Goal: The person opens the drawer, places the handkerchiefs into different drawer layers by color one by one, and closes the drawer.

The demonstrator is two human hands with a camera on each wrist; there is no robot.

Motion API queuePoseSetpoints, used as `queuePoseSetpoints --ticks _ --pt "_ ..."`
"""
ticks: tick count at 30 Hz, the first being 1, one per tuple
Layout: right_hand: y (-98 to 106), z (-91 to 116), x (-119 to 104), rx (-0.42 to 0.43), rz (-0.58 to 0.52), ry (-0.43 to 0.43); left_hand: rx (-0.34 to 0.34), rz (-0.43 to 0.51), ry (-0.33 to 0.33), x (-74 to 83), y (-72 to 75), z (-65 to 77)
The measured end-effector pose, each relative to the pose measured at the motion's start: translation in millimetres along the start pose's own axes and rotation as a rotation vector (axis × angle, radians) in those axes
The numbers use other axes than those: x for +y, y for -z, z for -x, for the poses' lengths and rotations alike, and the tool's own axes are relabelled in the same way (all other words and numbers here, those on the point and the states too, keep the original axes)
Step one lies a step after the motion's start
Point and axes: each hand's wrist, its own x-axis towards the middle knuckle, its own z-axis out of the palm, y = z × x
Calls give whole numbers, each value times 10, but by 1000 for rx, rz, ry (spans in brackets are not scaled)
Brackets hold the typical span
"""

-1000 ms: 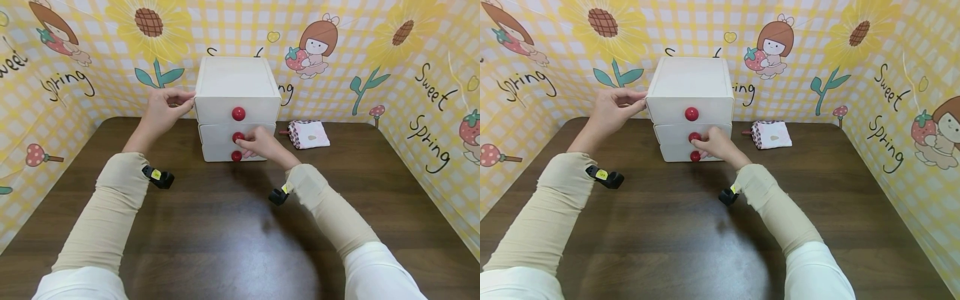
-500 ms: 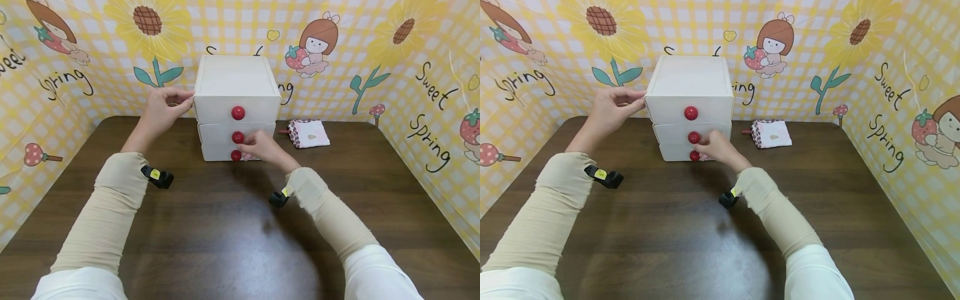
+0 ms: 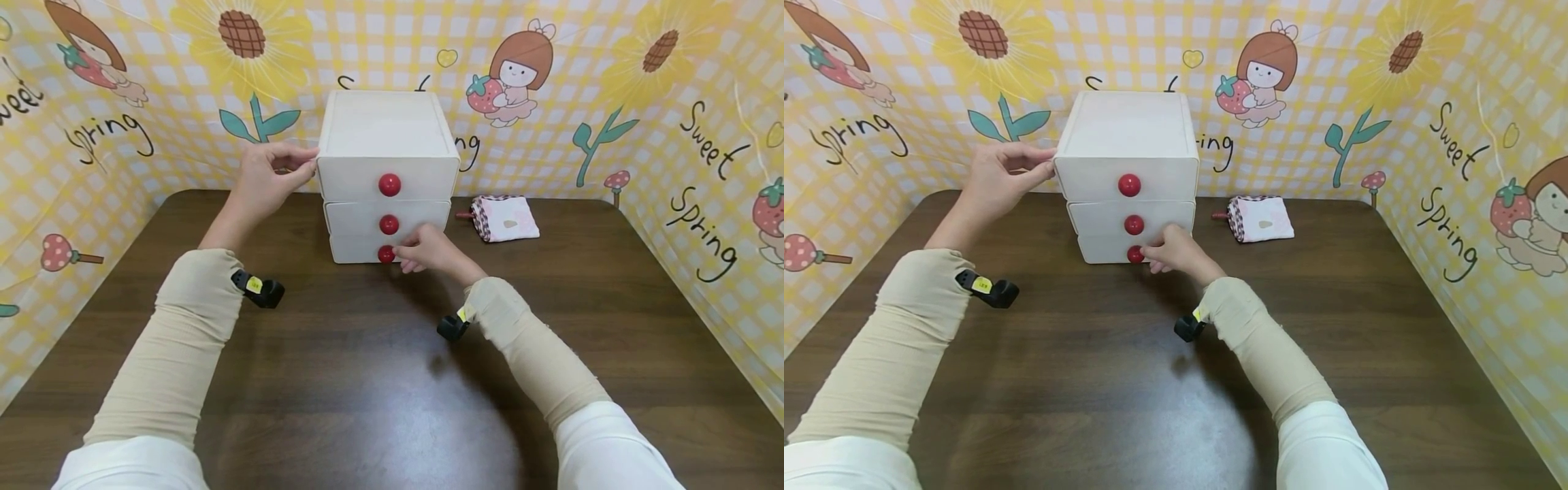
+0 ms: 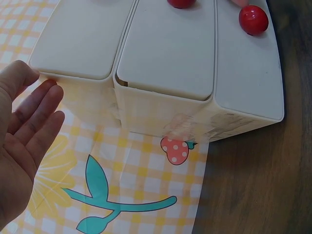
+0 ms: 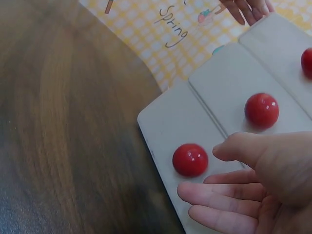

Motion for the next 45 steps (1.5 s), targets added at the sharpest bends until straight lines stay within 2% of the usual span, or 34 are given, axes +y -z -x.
queuePoseSetpoints --ticks 6,14,23,45 --pt "-39 -31 58 5 -10 -28 -2 3 0 1 -1 4" --pt "-103 -72 85 -32 21 -78 -4 17 2 8 1 0" --pt "-153 -112 103 -41 21 -83 -4 8 4 1 4 -4" --pt "-187 -119 98 5 -12 -91 3 21 -14 -10 -4 0"
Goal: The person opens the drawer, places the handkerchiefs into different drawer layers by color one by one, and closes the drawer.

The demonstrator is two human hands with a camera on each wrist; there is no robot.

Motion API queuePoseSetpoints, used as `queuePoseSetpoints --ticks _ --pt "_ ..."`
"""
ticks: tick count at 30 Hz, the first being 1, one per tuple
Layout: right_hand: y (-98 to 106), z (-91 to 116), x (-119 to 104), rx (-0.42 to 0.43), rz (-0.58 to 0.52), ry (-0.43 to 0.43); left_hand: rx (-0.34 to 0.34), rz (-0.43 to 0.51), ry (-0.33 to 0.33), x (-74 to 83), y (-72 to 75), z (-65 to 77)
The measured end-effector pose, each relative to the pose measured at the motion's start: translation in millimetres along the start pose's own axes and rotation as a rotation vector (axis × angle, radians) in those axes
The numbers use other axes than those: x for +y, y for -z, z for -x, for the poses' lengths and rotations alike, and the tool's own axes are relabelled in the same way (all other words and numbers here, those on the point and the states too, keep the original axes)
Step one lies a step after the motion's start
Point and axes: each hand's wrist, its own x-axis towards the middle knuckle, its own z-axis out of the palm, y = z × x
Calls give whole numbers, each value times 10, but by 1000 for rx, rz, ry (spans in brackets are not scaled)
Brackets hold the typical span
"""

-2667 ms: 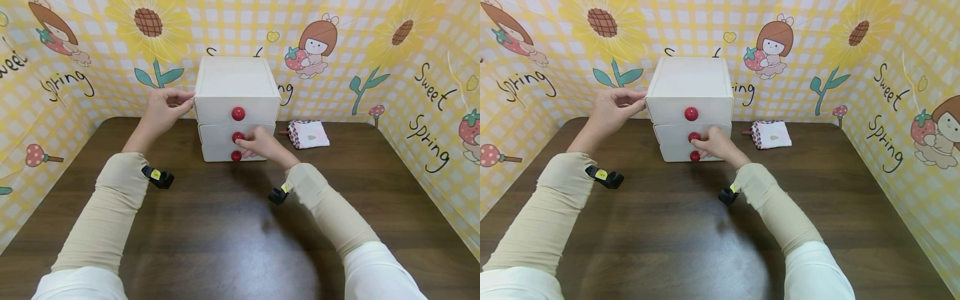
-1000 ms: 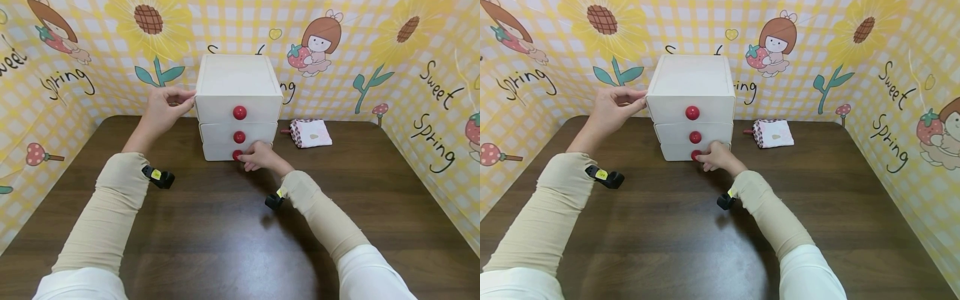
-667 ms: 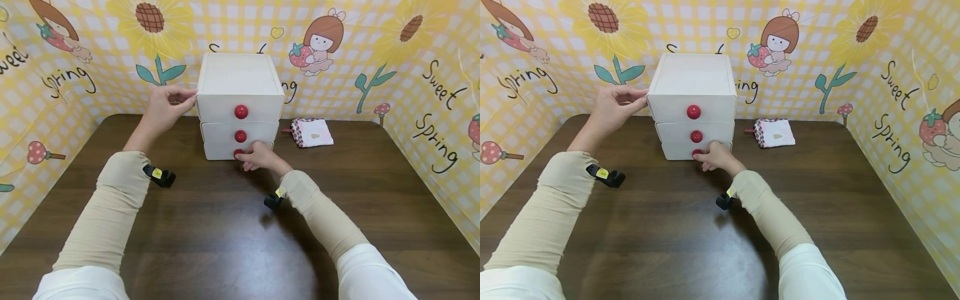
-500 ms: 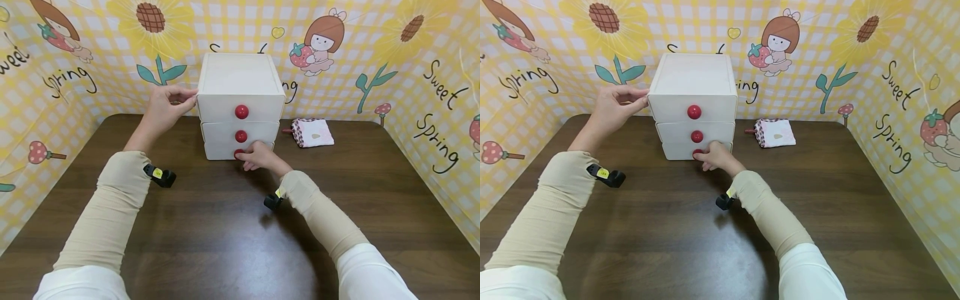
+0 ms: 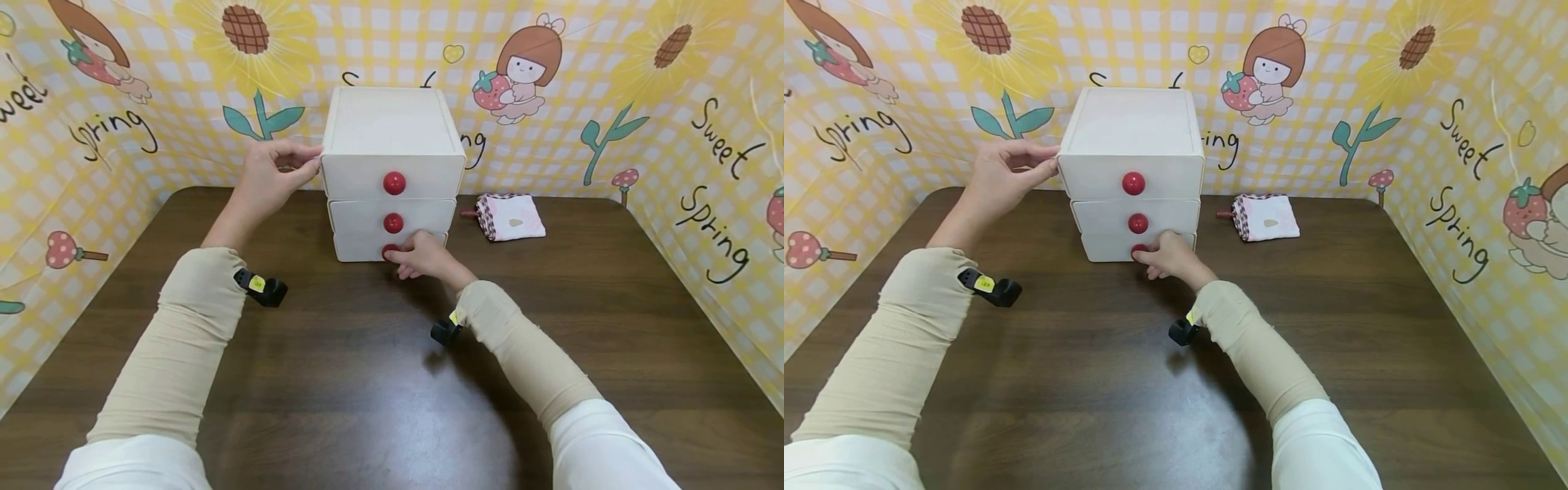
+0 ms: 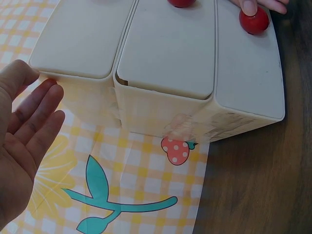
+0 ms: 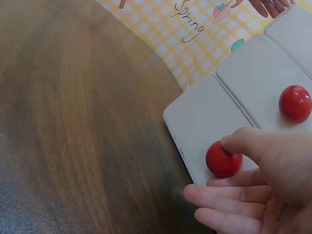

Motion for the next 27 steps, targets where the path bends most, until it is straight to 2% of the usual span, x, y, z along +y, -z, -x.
queuePoseSetpoints --ticks 27 --pt "6 28 3 -6 22 8 -2 6 5 10 3 4"
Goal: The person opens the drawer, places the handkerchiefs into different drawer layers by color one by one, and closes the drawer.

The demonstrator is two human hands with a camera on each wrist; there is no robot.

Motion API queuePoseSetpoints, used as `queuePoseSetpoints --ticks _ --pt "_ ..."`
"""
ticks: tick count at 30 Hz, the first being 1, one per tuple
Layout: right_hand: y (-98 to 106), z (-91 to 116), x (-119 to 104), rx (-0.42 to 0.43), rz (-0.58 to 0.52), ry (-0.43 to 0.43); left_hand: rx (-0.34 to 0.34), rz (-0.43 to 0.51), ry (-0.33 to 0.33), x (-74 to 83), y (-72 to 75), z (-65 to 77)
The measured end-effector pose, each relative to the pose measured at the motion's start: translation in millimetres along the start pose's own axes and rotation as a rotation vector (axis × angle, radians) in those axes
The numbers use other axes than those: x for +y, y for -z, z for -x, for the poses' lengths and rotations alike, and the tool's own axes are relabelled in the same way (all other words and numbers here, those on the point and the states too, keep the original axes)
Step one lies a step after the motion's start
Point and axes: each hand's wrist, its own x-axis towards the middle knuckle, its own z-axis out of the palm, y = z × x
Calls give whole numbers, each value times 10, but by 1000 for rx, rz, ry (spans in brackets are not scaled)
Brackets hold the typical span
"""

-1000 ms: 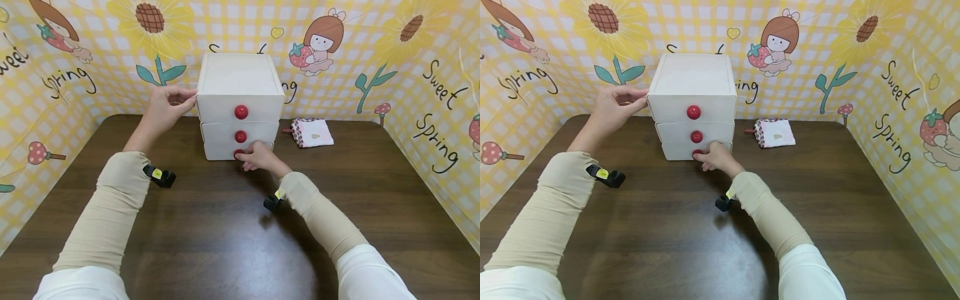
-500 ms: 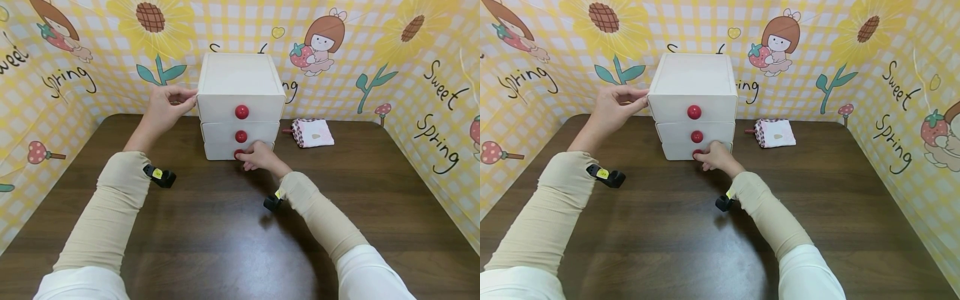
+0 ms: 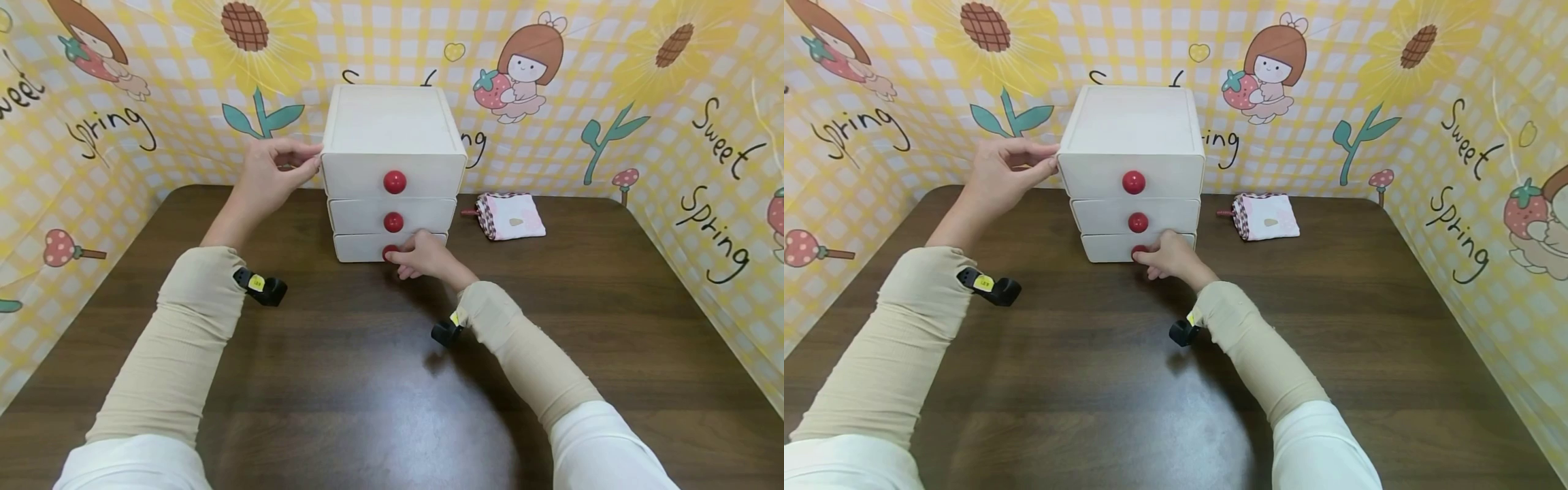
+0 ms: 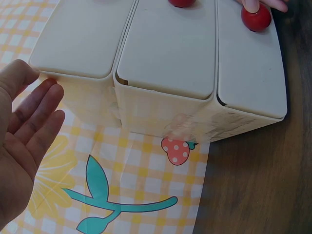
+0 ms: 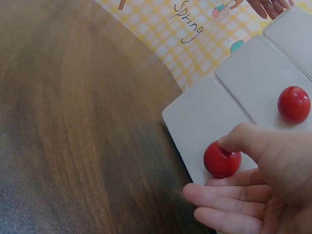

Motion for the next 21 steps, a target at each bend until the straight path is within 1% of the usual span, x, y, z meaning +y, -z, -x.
queuePoseSetpoints --ticks 9,15,21 --pt "8 39 1 -7 7 1 0 -3 0 13 -7 -5" --pt "9 66 -1 -18 21 11 -5 7 18 22 -3 -1" --pt "-5 98 0 -25 34 9 -5 -2 10 11 0 -1"
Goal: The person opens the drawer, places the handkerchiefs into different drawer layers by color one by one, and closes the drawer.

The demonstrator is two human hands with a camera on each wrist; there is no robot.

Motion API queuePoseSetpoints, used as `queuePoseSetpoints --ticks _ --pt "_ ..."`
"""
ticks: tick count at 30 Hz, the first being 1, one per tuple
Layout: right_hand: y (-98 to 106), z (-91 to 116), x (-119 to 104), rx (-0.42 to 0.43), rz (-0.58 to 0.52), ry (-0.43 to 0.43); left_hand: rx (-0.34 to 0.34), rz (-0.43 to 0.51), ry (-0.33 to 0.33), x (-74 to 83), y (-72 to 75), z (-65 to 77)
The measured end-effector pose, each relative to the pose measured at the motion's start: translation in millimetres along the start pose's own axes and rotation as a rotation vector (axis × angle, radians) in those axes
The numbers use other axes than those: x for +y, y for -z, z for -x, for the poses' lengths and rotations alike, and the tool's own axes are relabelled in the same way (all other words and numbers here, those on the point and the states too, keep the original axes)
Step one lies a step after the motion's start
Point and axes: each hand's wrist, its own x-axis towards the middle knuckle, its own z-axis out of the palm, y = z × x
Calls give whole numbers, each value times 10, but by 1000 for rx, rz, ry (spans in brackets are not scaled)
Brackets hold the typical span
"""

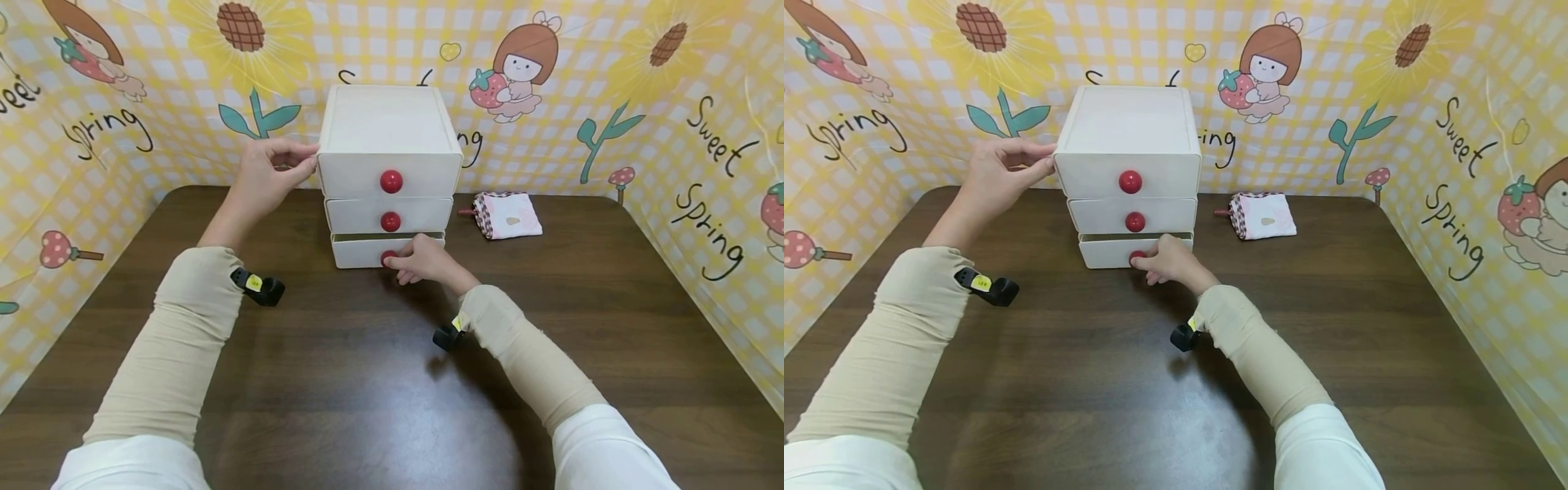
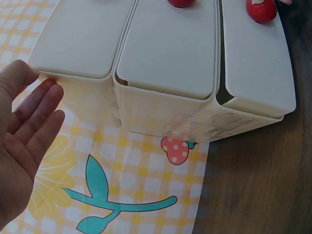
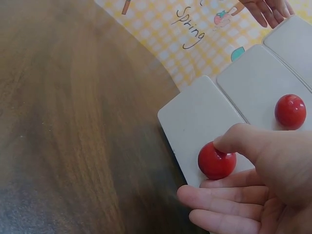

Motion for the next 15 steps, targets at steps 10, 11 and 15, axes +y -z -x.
queuePoseSetpoints --ticks 10,11,15 --pt "-35 45 0 0 8 -3 8 3 -11 -11 -7 0" --pt "-35 52 -1 -1 10 -4 9 5 -11 -12 -8 -2" --pt "-37 78 -8 -5 17 -2 10 8 -10 -15 -10 -6"
